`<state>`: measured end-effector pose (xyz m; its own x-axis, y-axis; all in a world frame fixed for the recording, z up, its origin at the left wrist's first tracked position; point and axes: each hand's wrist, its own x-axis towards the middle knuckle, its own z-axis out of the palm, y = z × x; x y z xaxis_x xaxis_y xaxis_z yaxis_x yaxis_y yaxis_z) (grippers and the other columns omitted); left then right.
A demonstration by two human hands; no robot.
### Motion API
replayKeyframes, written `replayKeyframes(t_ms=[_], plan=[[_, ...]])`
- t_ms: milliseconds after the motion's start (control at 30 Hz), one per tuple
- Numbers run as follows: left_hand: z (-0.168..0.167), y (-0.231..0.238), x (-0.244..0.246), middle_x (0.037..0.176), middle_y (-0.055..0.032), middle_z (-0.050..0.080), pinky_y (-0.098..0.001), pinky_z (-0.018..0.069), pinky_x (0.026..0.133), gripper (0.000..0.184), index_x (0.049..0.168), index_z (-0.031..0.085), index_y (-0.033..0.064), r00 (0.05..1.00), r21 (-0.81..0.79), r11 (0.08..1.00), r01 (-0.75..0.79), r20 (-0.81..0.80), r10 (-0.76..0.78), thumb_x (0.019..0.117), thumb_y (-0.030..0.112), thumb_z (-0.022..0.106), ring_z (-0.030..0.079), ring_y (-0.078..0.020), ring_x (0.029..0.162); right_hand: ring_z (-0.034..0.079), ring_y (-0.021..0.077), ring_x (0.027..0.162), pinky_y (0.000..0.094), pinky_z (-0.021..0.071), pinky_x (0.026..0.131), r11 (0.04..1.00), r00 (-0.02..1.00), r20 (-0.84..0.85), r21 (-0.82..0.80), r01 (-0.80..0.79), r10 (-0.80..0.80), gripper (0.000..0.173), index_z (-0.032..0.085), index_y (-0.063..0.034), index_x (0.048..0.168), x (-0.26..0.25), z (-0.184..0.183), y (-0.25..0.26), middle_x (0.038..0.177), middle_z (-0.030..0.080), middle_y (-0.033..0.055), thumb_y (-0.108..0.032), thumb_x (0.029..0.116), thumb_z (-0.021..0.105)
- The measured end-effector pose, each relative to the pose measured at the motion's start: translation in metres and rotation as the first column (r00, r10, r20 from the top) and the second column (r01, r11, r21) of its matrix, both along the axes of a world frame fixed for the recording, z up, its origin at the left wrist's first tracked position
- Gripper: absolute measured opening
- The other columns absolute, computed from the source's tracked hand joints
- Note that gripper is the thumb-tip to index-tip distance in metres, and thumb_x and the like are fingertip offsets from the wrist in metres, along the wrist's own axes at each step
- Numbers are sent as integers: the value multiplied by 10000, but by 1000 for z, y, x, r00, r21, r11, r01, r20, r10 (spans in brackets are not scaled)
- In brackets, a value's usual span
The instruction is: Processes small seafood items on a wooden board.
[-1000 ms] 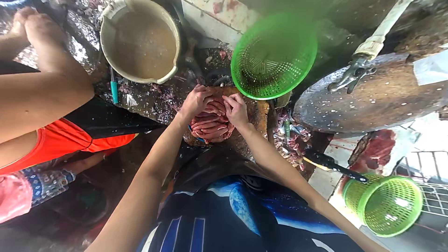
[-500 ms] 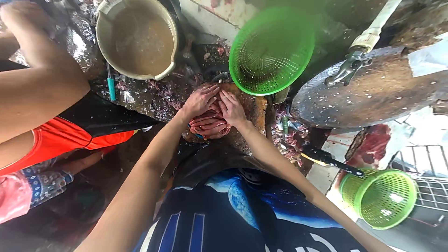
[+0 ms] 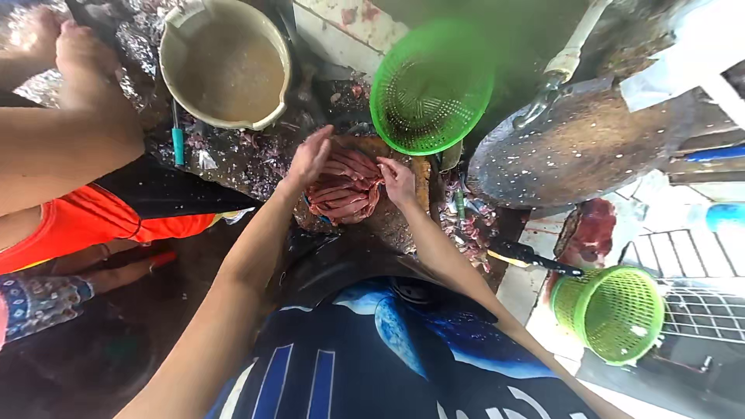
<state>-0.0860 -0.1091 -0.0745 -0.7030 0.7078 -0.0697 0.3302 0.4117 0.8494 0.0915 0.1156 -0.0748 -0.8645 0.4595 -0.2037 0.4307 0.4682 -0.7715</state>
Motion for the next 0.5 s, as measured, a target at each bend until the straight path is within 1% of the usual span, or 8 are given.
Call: replayKeyframes(t_ms=[33, 100, 167, 233, 333, 400, 433, 500], plan=[[-1, -12, 4, 1488, -106, 580, -439, 419, 1185, 522, 1517, 502, 96, 995, 33, 994, -101, 27, 100, 1112, 361, 306, 554, -193, 1375, 687, 177, 1144, 440, 541, 1026, 999, 1000, -8, 55, 2, -1, 294, 740, -165, 1259, 5, -1, -3, 1222, 732, 58, -244, 1059, 539], [-7, -38, 16, 1430, -116, 625, -431, 456, 1146, 514, 1485, 543, 92, 973, 68, 971, -229, 44, 227, 1115, 360, 310, 602, -186, 1314, 704, 192, 1071, 429, 562, 981, 988, 998, -63, 154, 26, -17, 231, 776, -150, 1177, 16, -4, -14, 1141, 742, 75, -214, 1013, 627], [-11, -61, 31, 1404, -124, 643, -430, 468, 1125, 498, 1460, 568, 82, 962, 70, 960, -272, 31, 270, 1119, 342, 315, 622, -192, 1286, 716, 198, 1008, 419, 575, 943, 973, 991, -127, 221, 60, -32, 208, 791, -118, 1135, 23, -9, -24, 1069, 750, 86, -184, 985, 664], [-9, -81, 49, 1373, -141, 657, -447, 466, 1122, 490, 1446, 578, 77, 957, 29, 957, -289, 34, 288, 1117, 332, 320, 630, -212, 1272, 717, 206, 996, 419, 577, 939, 964, 987, -154, 252, 87, -49, 208, 793, -95, 1125, 28, -14, -33, 1058, 750, 97, -167, 974, 669], [-12, -101, 73, 1306, -143, 689, -451, 507, 1068, 467, 1412, 606, 83, 934, 3, 935, -355, 34, 355, 1116, 333, 344, 669, -209, 1200, 706, 212, 1018, 415, 571, 948, 959, 979, -178, 249, 137, -94, 231, 788, -114, 1163, 30, -19, -40, 1083, 741, 98, -201, 990, 661], [-12, -110, 86, 1296, -124, 696, -423, 517, 1064, 449, 1398, 618, 90, 918, 3, 919, -394, 47, 394, 1120, 326, 356, 676, -182, 1181, 701, 208, 1047, 417, 559, 962, 963, 978, -164, 214, 164, -130, 274, 755, -123, 1234, 33, -20, -41, 1118, 738, 93, -225, 1021, 616], [-11, -115, 91, 1301, -119, 696, -414, 519, 1066, 442, 1396, 621, 93, 911, -2, 913, -409, 51, 409, 1119, 321, 361, 676, -177, 1184, 701, 206, 1063, 413, 557, 973, 970, 980, -144, 179, 165, -140, 299, 725, -113, 1279, 35, -19, -41, 1141, 738, 95, -212, 1023, 607], [-9, -122, 100, 1257, -130, 712, -417, 534, 1027, 429, 1374, 634, 84, 890, -17, 891, -453, 42, 454, 1115, 312, 380, 693, -182, 1137, 702, 179, 1074, 383, 573, 973, 982, 983, -124, 109, 151, -138, 349, 678, -104, 1332, 41, -19, -39, 1163, 735, 82, -133, 988, 624]])
